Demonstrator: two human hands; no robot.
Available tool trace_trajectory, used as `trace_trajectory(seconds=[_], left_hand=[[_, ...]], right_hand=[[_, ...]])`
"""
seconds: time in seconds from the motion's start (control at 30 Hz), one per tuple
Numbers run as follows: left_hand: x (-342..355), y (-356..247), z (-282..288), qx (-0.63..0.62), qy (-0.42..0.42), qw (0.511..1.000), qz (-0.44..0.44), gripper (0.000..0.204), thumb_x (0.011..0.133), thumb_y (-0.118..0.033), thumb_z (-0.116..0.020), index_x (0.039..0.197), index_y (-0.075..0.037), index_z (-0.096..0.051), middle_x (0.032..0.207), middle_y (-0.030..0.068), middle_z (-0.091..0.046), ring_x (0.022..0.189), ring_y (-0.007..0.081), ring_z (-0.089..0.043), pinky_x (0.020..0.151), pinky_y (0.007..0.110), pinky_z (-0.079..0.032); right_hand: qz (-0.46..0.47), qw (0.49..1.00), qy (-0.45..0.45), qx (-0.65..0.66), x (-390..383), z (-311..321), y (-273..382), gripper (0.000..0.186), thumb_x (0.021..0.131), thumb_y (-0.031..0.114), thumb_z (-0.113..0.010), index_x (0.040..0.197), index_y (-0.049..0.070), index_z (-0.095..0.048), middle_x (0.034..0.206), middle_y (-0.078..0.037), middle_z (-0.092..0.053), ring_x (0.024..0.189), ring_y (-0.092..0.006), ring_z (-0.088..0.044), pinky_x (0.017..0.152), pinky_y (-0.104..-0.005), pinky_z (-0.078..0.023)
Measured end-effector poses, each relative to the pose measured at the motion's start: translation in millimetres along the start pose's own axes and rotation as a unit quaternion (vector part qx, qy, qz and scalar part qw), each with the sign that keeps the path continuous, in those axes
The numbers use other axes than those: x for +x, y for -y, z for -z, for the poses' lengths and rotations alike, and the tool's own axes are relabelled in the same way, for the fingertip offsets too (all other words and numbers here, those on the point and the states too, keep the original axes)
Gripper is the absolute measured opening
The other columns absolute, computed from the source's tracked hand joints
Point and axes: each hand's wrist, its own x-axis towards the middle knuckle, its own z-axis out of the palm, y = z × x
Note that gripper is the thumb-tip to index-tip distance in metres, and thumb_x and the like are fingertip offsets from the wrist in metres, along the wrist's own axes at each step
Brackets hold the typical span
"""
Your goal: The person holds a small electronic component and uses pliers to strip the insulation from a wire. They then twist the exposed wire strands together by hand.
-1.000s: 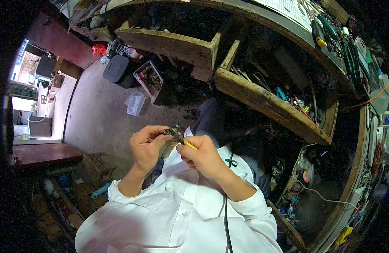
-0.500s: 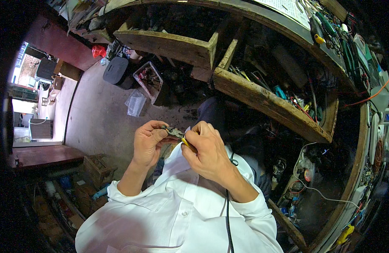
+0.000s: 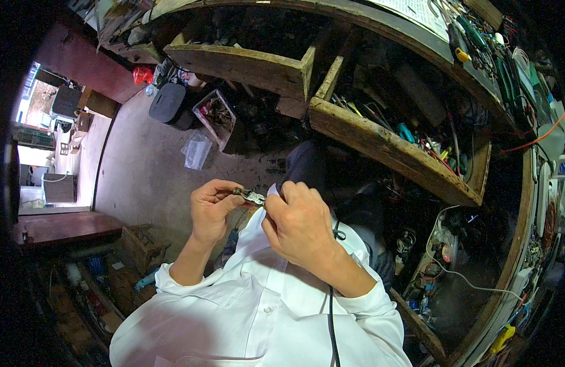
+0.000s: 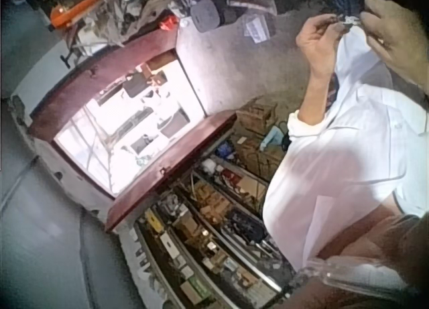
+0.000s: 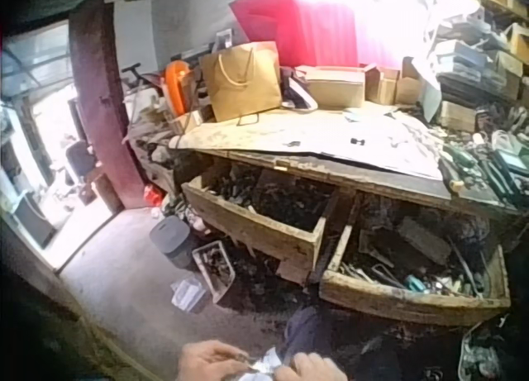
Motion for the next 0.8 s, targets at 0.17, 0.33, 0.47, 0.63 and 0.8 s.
trace_trajectory(seconds=[0.17,0.33,0.47,0.63,0.8], left_hand=[[-4,-1,3,0.054,-0.001,0.999,-0.006,0.021,0.088,0.004,-0.073,0.108,0.007,-0.067,0.094,0.0134,-0.074,0.084,0.015,-0.072,0.068,0.02,-0.056],[-5,-2,-2,0.081,-0.004,0.996,-0.047,0.02,0.089,0.003,-0.073,0.107,0.007,-0.067,0.094,0.0127,-0.074,0.085,0.014,-0.071,0.074,0.022,-0.057],[-6,1,-2,0.082,-0.015,0.995,-0.057,0.019,0.088,0.004,-0.073,0.106,0.007,-0.068,0.095,0.0125,-0.074,0.085,0.0145,-0.071,0.077,0.023,-0.058],[-5,0,-3,0.096,-0.018,0.994,-0.051,0.02,0.088,0.003,-0.073,0.106,0.007,-0.067,0.094,0.0125,-0.074,0.085,0.0147,-0.071,0.077,0.023,-0.058],[-4,-4,-5,0.09,-0.029,0.995,-0.032,0.019,0.089,0.004,-0.072,0.107,0.008,-0.067,0.094,0.0135,-0.074,0.086,0.0152,-0.072,0.076,0.023,-0.058]], right_hand=[[0.0,1.0,0.001,-0.014,-5,-5,7,0.02,0.075,0.01,-0.071,0.073,0.005,-0.052,0.07,-0.011,-0.05,0.059,-0.0283,-0.057,0.048,-0.0415,-0.046],[-0.005,0.999,-0.017,-0.027,-10,-15,5,0.021,0.075,0.009,-0.072,0.073,0.005,-0.052,0.067,-0.011,-0.051,0.054,-0.0288,-0.057,0.046,-0.0406,-0.045],[-0.033,0.997,-0.052,0.056,-7,-21,5,0.021,0.075,0.002,-0.068,0.067,0.002,-0.049,0.06,-0.013,-0.049,0.047,-0.0301,-0.052,0.045,-0.0385,-0.041],[-0.118,0.965,-0.001,0.234,-6,-22,1,0.016,0.078,0.002,-0.06,0.066,-0.004,-0.051,0.056,-0.016,-0.048,0.046,-0.0221,-0.047,0.046,-0.0364,-0.036],[-0.192,0.927,0.052,0.316,-2,-19,1,0.017,0.082,0.004,-0.059,0.068,-0.004,-0.054,0.055,-0.01,-0.044,0.051,-0.0115,-0.039,0.046,-0.0329,-0.033]])
